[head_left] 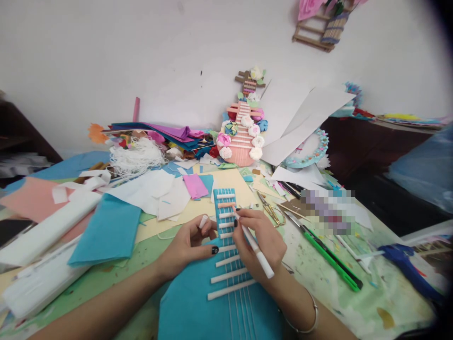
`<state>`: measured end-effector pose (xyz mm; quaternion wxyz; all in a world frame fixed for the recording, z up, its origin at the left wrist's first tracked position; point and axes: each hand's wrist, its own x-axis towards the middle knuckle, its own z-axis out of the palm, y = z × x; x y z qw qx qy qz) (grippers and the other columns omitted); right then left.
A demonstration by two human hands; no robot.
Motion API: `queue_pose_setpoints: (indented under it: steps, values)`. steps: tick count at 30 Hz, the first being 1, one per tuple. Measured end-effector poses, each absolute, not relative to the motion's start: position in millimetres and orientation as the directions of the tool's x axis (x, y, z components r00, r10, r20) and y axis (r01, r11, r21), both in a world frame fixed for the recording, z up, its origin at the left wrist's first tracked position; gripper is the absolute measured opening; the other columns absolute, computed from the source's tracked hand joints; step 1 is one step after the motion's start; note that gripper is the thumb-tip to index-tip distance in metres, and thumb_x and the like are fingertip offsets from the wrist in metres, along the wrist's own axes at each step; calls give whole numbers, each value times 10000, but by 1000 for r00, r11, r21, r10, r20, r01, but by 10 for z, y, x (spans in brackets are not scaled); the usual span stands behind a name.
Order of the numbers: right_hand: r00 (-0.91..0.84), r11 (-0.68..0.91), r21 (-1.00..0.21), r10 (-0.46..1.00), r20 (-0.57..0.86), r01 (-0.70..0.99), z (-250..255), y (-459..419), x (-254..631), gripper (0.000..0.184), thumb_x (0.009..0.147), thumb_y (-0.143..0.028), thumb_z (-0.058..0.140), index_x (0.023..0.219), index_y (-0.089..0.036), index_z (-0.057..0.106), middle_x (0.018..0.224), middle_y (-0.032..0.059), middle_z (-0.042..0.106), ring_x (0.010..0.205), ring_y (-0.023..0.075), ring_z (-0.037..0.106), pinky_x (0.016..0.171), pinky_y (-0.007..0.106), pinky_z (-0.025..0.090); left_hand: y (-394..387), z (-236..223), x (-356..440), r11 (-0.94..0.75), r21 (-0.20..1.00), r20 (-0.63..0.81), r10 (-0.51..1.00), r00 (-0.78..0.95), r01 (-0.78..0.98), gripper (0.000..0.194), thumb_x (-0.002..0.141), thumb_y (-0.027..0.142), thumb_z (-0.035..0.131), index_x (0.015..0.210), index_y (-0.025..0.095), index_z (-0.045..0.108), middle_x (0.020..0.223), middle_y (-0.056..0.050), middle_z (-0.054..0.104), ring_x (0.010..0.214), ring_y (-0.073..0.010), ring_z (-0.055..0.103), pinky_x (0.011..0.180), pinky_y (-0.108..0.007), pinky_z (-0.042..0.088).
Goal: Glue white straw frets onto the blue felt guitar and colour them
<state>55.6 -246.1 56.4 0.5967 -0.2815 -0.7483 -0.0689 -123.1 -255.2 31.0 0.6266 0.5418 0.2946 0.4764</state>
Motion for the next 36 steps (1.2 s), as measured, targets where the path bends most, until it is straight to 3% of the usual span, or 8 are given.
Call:
queue_pose_setpoints:
  steps: [25, 36]
  values:
    - [-116, 817, -221, 329, 937, 532, 558, -2441, 574, 242, 777, 29, 585, 891, -184, 575, 836, 80, 687, 781, 171, 684, 719, 303, 590, -2533, 256, -1242, -44, 961, 143, 925, 352, -274, 434, 714, 259, 784, 732, 202, 354, 798, 28, 444, 786, -121, 466, 674, -244, 373]
    - [3, 702, -274, 361, 933, 658, 575, -2221, 847, 172, 830, -42, 581, 912, -190, 608, 914, 87, 702, 898, 198, 690, 785, 338, 558, -2403, 184, -1295, 27, 970, 66, 928, 366, -242, 505, 666, 262, 818, 738, 210, 321, 781, 42, 491, 728, -89, 482, 651, -211, 397]
